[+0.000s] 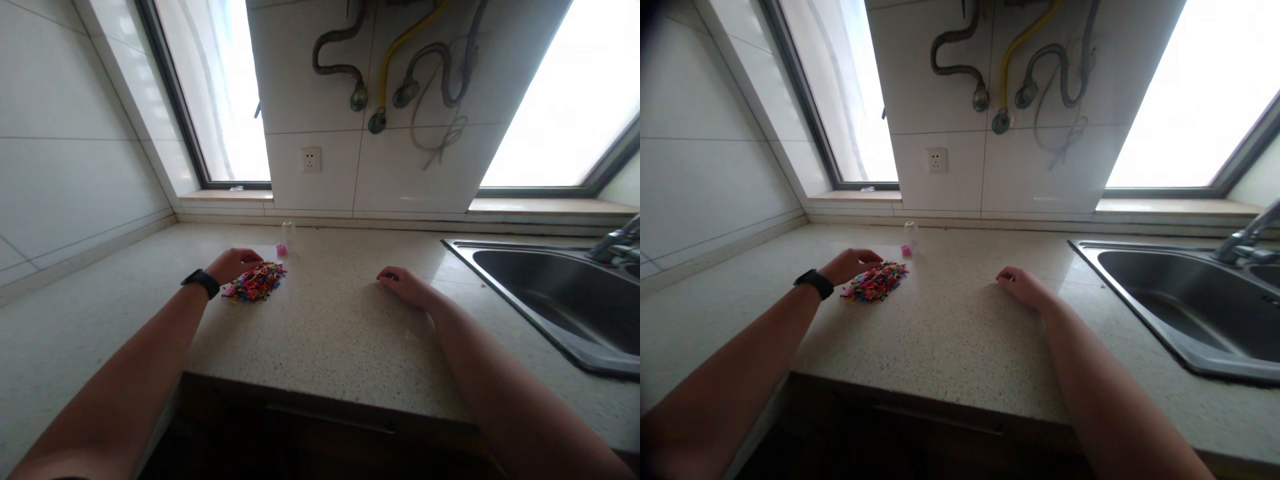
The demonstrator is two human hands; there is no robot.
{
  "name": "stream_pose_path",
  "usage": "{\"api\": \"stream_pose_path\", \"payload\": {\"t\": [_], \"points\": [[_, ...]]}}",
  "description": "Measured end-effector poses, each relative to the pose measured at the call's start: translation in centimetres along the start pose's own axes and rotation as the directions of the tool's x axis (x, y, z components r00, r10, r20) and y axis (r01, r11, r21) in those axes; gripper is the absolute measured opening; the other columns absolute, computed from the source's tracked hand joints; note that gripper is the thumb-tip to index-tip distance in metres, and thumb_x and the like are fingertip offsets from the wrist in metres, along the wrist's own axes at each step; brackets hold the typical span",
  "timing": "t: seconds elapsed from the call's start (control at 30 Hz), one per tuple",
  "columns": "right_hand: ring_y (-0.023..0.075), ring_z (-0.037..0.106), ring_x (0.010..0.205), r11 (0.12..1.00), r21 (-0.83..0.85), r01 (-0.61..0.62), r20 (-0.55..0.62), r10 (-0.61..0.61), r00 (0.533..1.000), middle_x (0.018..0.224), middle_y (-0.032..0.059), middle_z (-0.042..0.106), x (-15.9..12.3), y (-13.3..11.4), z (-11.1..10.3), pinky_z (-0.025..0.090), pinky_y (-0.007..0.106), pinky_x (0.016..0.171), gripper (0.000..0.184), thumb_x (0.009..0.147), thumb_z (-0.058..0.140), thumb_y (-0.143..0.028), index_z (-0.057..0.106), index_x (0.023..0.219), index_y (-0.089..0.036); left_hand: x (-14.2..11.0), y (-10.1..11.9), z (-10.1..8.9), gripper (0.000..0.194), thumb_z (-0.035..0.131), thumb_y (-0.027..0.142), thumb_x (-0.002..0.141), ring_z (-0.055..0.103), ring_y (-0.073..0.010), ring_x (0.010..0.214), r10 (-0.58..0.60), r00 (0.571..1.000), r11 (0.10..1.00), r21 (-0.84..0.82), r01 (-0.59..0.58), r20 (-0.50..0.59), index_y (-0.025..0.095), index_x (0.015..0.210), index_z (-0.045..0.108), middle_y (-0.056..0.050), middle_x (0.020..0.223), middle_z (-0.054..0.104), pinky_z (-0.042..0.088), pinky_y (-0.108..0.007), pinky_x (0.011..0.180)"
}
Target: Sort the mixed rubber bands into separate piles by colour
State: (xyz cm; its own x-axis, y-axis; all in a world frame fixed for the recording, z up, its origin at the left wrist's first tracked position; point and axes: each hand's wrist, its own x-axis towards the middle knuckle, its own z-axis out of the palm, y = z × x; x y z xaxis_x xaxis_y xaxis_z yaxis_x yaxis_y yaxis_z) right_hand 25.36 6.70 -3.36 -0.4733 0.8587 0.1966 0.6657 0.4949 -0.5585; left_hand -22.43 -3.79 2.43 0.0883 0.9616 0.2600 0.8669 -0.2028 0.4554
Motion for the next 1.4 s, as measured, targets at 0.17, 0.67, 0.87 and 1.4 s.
{"api": "stream_pose_path", "payload": {"t": [0.17, 0.67, 0.87, 1.4], "points": [[0.0215, 0.065, 0.084, 1.000, 0.008, 0.000, -0.001, 0.000, 1.000, 0.092, 0.0070, 0.073, 0.2, 0.3, 0.1, 0.049, 0.032, 0.077, 0.021, 0.088, 0.054, -0.035, 0.070, 0.094, -0.022, -0.6, -4.0, 0.0, 0.058, 0.049, 0.067, 0.082, 0.066, -0.0233, 0.097, -0.032, 0.999, 0.999, -0.042, 0.030, -0.039, 0.020, 0.106, 0.073, -0.007, 0.105, 0.074, 0.048, -0.033, 0.091], [0.0214, 0.065, 0.083, 1.000, 0.010, -0.003, -0.006, 0.003, 1.000, 0.092, 0.0070, 0.073, 0.3, 0.6, 0.2, 0.049, 0.033, 0.077, 0.021, 0.087, 0.055, -0.034, 0.071, 0.094, -0.022, 0.1, -3.3, 4.2, 0.064, 0.043, 0.058, 0.088, 0.047, -0.0293, 0.131, 0.066, 0.991, 0.994, 0.080, -0.076, 0.116, 0.019, 0.139, 0.052, -0.010, 0.142, 0.052, 0.034, -0.043, 0.112], [0.0207, 0.065, 0.084, 1.000, -0.001, -0.002, -0.003, 0.002, 1.000, 0.093, 0.0069, 0.073, 0.3, 1.0, 0.3, 0.048, 0.031, 0.076, 0.023, 0.089, 0.053, -0.036, 0.070, 0.095, -0.021, 0.3, -4.6, 4.2, 0.047, 0.048, 0.038, 0.084, 0.062, -0.0266, 0.111, -0.037, 0.999, 0.999, -0.026, 0.038, 0.033, 0.018, 0.123, 0.065, -0.009, 0.120, 0.068, 0.045, -0.038, 0.102], [0.0212, 0.066, 0.085, 1.000, 0.021, 0.003, -0.007, -0.003, 1.000, 0.094, 0.0076, 0.073, 0.6, 1.4, 0.5, 0.049, 0.031, 0.079, 0.021, 0.088, 0.055, -0.034, 0.070, 0.094, -0.021, 0.0, -5.6, 3.2, 0.055, 0.074, 0.051, 0.064, 0.066, -0.0246, 0.099, -0.306, 0.944, 0.765, -0.623, 0.164, -0.127, 0.014, 0.105, 0.072, -0.013, 0.109, 0.072, 0.052, -0.037, 0.088]]}}
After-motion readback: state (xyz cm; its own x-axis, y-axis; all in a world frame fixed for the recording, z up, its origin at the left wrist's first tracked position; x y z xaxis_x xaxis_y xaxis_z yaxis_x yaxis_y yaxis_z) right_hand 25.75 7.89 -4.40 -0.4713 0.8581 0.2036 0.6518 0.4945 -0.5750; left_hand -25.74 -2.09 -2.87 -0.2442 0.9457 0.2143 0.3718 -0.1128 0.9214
